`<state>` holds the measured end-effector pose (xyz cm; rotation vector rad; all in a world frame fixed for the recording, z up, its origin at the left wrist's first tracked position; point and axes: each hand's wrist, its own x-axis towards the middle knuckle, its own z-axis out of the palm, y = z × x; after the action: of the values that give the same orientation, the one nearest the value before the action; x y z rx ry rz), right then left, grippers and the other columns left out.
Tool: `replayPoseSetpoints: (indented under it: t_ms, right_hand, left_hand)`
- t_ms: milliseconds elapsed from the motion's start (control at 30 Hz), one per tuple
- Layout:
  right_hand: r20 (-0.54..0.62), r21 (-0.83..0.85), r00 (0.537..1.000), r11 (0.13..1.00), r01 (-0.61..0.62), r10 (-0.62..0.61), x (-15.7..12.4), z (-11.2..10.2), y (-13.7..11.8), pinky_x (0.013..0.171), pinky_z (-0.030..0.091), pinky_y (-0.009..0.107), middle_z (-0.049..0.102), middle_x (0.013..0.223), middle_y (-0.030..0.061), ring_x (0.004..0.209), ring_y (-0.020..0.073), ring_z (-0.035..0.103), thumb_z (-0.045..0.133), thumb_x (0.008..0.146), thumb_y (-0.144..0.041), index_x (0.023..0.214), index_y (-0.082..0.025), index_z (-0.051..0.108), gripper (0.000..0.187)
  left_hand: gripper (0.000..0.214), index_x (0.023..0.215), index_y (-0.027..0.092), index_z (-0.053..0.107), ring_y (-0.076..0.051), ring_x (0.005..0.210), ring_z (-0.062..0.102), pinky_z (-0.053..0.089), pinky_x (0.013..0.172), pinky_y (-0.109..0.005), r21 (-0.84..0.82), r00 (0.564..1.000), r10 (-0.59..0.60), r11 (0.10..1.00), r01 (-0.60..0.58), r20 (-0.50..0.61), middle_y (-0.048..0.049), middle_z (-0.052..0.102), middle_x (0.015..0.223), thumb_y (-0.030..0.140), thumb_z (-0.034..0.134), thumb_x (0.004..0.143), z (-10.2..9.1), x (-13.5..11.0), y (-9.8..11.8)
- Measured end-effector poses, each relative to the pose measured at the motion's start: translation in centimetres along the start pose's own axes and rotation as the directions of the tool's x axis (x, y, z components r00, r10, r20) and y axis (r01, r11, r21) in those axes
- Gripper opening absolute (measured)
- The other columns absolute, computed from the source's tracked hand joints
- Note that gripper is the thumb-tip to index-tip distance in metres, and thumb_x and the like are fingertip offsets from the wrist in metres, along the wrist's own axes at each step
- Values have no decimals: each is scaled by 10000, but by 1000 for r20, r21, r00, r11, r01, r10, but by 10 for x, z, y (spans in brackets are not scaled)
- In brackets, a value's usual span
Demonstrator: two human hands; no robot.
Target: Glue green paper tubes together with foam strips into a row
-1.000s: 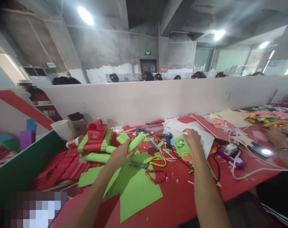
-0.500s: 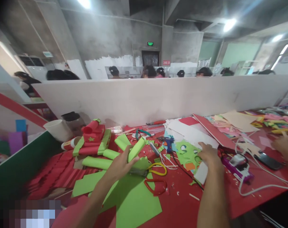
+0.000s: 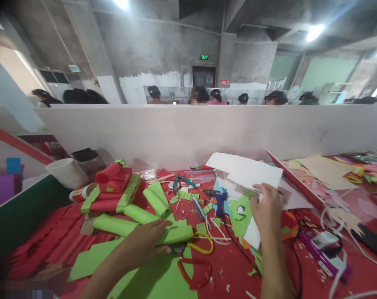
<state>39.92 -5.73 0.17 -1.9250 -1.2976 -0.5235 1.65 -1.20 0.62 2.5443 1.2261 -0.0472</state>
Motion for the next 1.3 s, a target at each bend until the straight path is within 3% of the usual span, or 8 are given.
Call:
replayPoseSetpoints:
  t_ms: [200, 367, 533, 667, 800, 900, 1100, 1300]
  right_hand:
    - [-152, 450, 983, 893, -23, 102, -9, 13, -47, 983, 418, 413, 573, 1171, 121, 1135, 261, 535, 541, 781, -230, 959, -202, 624, 199]
    - [-17, 788, 953, 591, -173, 303, -14, 25, -68, 1060, 355, 481, 517, 1338, 129, 1290, 292, 447, 675, 750, -283, 950, -189, 599, 233]
    - [137, 914, 920, 311, -260, 367, -18, 25, -84, 1094, 326, 503, 433, 1463, 86, 1372, 297, 353, 743, 712, -206, 999, -208, 609, 316]
    - [305, 910, 879, 159, -382, 365, -24, 32, -93, 1117, 306, 497, 391, 1499, 59, 1383, 289, 340, 726, 731, -194, 1087, -247, 597, 381]
    - [453, 851, 822, 108, -514, 344, -30, 40, -98, 1104, 337, 516, 422, 1481, 38, 1373, 305, 357, 751, 702, -217, 1045, -274, 608, 376]
    - [554, 796, 772, 75, -601, 310, -34, 39, -104, 1039, 438, 505, 428, 1475, 48, 1349, 333, 391, 765, 685, -251, 1082, -296, 613, 428]
    - [648, 694, 662, 65, -717, 377, -46, 34, -101, 835, 588, 402, 397, 1498, 4, 1251, 318, 516, 800, 661, -283, 1217, -379, 554, 616]
    - [664, 631, 595, 88, -771, 452, -50, 38, -92, 589, 600, 346, 725, 1082, 50, 830, 277, 714, 834, 626, -290, 1372, -378, 441, 847]
  left_hand:
    - [472, 1336, 287, 466, -295, 1006, 646, 490, 865, -427, 18, 989, -71, 997, 74, -133, -94, 654, 1192, 477, 457, 904, -11, 4, 2]
    - [481, 1342, 245, 422, -279, 1025, 638, 520, 798, -381, 27, 857, -195, 971, 236, -477, -110, 630, 1224, 495, 363, 936, -9, 7, -27]
    - [418, 1298, 179, 458, -262, 993, 637, 507, 815, -370, 131, 793, -52, 978, 164, -607, -126, 628, 1183, 392, 417, 941, -1, 9, -62]
    - [280, 1187, 214, 560, -275, 1079, 585, 451, 926, -424, 213, 729, 118, 976, 39, -674, -115, 620, 1201, 243, 498, 916, 1, 12, -53]
    - [258, 1155, 235, 596, -221, 1042, 591, 461, 921, -367, 149, 847, 270, 963, -227, -458, -72, 650, 1143, 190, 516, 913, 10, 27, -5]
    - [258, 1133, 233, 607, -224, 1012, 598, 483, 878, -353, 74, 894, 265, 964, -256, -361, -52, 648, 1141, 264, 600, 877, 21, 41, 18]
    - [299, 1186, 224, 576, -234, 1000, 564, 438, 869, -374, 40, 923, 81, 997, -71, -377, -59, 644, 1110, 141, 511, 905, 1, 23, -16]
    - [165, 967, 216, 641, -215, 886, 541, 403, 827, -365, 52, 917, 82, 996, -67, -391, -41, 637, 942, 136, 517, 893, -14, 25, -31]
